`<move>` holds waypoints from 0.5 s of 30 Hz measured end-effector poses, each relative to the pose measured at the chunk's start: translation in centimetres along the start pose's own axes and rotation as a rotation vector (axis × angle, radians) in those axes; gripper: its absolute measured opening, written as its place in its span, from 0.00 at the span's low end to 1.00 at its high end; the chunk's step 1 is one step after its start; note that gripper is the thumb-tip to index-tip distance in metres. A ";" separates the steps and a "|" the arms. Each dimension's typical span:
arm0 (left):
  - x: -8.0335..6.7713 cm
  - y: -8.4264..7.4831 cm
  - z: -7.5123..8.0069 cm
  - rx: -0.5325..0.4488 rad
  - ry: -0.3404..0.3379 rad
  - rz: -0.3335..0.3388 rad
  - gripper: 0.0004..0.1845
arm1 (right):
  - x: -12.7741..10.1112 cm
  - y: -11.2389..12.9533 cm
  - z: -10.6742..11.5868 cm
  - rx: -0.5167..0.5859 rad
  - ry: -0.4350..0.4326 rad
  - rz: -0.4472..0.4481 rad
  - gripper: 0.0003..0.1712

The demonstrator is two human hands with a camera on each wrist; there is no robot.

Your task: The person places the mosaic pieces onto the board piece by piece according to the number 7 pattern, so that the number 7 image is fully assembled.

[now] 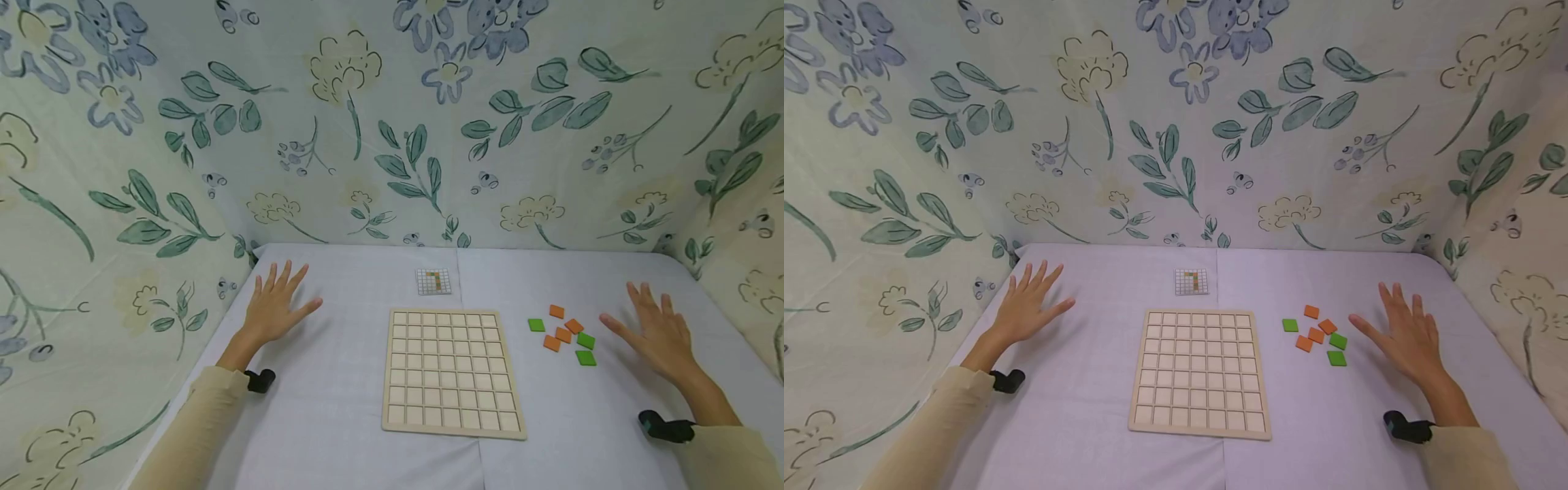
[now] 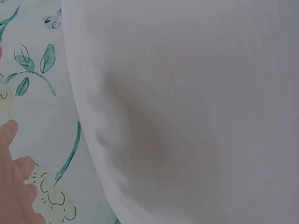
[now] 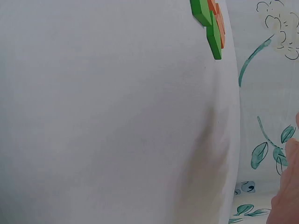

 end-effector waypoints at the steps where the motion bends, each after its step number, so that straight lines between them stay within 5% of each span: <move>1: 0.0 0.0 0.0 0.002 -0.002 -0.001 0.49 | 0.0 0.0 0.0 0.001 0.002 0.002 0.56; 9: 0.0 -0.1 -0.2 -0.002 -0.011 -0.005 0.49 | 0.5 0.1 -0.1 0.031 -0.018 0.021 0.55; 15: 0.0 -0.3 -0.4 -0.009 -0.004 -0.011 0.48 | 0.4 0.6 0.4 0.168 -0.022 0.040 0.53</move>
Point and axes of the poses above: each hand's wrist, its own x-axis towards the middle knuckle, its own z-axis out of the back of the hand, y = z × x, the point moved 8 cm from there along x, towards the middle knuckle, and after that the axes turned 11 degrees about -x, right-handed, at the moved point
